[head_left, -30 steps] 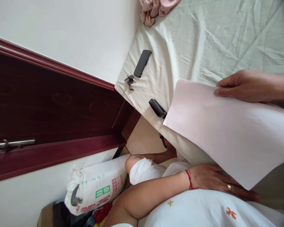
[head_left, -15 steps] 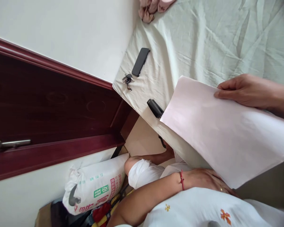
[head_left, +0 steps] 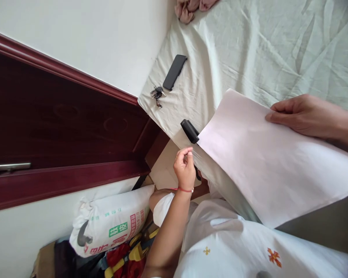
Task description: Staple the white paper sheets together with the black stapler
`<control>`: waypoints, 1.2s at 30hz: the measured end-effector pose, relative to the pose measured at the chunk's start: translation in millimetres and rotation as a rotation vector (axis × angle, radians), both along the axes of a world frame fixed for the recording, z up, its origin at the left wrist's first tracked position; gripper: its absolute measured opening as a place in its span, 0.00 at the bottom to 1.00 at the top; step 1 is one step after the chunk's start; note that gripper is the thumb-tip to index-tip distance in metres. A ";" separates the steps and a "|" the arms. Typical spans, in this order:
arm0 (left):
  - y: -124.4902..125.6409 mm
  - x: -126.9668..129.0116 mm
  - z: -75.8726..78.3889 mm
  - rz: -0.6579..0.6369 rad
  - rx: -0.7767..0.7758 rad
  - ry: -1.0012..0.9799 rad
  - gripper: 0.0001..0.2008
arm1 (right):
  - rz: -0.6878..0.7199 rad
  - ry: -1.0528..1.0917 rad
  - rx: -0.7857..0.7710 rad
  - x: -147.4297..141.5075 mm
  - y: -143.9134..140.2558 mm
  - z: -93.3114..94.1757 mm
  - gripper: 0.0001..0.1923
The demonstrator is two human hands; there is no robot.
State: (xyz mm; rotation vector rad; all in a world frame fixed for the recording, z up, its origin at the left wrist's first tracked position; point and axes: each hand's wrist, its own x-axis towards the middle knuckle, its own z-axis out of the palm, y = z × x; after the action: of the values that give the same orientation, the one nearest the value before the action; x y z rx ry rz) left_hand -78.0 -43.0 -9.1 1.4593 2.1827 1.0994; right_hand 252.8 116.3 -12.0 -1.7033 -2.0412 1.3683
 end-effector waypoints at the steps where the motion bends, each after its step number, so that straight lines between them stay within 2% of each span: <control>1: 7.3 -3.4 -5.6 -0.022 0.089 0.131 0.15 | 0.014 -0.015 -0.037 -1.1 -0.4 1.8 0.23; 4: 22.2 -7.3 -19.6 -0.186 0.198 0.339 0.20 | 0.027 -0.045 -0.079 -4.1 -1.4 6.7 0.22; 6: 25.8 -5.7 -27.5 -0.275 0.209 0.364 0.22 | 0.029 -0.037 -0.102 -5.5 -1.8 9.0 0.21; 8: 25.5 -2.7 -34.8 -0.297 0.231 0.362 0.22 | 0.026 -0.034 -0.137 -6.4 -1.8 10.2 0.19; 13: 22.0 2.3 -42.9 -0.194 0.262 0.364 0.22 | 0.006 -0.044 -0.146 -5.6 -1.5 7.7 0.18; 17: 26.9 1.0 -34.3 -0.125 0.225 0.443 0.20 | 0.004 -0.012 -0.125 -4.0 -1.9 5.6 0.18; 20: 33.4 0.6 -25.8 -0.082 0.264 0.561 0.16 | -0.011 -0.023 -0.138 -3.8 -2.3 6.3 0.18; 23: 37.9 3.8 -22.8 -0.071 0.302 0.624 0.14 | -0.019 -0.030 -0.151 -3.6 -2.0 7.4 0.18; 28: 40.0 9.1 -28.0 -0.032 0.279 0.602 0.16 | 0.004 -0.036 -0.107 -3.4 -0.4 7.6 0.18; 36: 37.6 7.5 -34.3 -0.077 0.257 0.562 0.16 | -0.017 -0.084 -0.148 -5.2 -1.5 6.0 0.15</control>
State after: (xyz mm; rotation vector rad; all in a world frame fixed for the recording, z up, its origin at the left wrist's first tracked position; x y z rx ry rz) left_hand -70.5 -5.4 -43.4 2.1646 2.3679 1.0683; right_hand 247.7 114.8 -6.0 -1.8633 -2.0083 1.5010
